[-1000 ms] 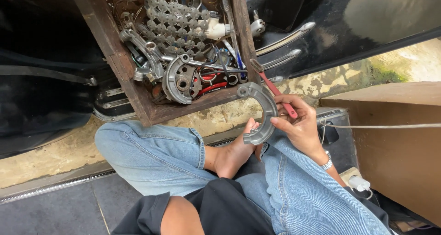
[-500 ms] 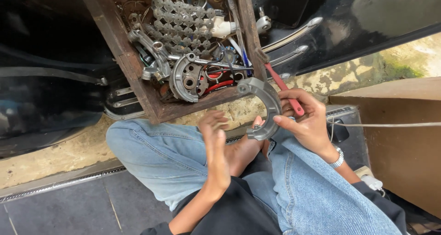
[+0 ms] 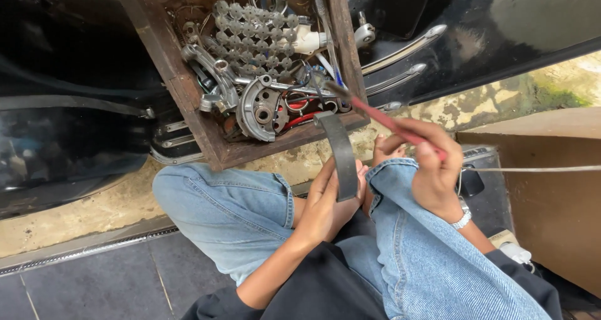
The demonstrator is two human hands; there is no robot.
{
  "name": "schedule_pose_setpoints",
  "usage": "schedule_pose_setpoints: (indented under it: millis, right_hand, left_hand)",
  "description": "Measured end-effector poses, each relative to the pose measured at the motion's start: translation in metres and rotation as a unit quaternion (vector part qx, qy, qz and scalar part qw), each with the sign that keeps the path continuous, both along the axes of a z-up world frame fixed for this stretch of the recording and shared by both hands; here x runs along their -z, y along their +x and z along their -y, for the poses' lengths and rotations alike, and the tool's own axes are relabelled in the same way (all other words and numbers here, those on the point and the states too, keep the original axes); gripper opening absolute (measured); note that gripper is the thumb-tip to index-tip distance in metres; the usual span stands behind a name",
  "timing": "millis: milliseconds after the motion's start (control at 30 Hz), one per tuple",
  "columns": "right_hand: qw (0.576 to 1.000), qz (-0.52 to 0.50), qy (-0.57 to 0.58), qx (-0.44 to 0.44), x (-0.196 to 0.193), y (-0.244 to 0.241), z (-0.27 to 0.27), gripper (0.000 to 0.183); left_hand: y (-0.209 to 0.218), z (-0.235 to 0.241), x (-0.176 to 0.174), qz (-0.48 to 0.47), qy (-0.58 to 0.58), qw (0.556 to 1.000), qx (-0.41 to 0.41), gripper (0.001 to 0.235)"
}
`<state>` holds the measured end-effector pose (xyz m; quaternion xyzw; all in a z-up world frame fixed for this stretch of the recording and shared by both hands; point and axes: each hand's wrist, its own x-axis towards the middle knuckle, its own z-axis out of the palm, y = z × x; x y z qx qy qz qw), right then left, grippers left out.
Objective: The person sits on the floor and uses a red file to smooth the edges of a curved metal part. They hold the part in their left hand and file it with their right hand, occasionally rotating the part to work on different sections.
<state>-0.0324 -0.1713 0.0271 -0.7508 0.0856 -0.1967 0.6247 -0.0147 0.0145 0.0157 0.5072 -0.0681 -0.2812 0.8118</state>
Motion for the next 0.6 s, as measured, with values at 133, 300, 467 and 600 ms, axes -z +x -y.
schedule_pose_setpoints:
  millis: [133, 300, 467, 600]
  right_hand:
    - [0.976, 0.076, 0.204, -0.016, 0.042, -0.02, 0.017, 0.049]
    - [0.941, 0.102, 0.302, -0.119, 0.037, -0.014, 0.008, 0.038]
    - [0.942, 0.098, 0.314, -0.059, 0.038, -0.006, 0.014, 0.038]
    - [0.945, 0.106, 0.304, -0.065, 0.048, -0.01, 0.012, 0.038]
  left_hand:
    - [-0.004, -0.011, 0.015, -0.041, -0.039, 0.998, -0.017, 0.039]
    - [0.014, -0.022, -0.01, -0.036, -0.061, 0.997, 0.002, 0.036]
    - [0.014, -0.037, 0.02, 0.021, -0.015, 0.993, 0.119, 0.047]
    - [0.006, -0.034, 0.034, 0.008, -0.021, 0.992, 0.126, 0.046]
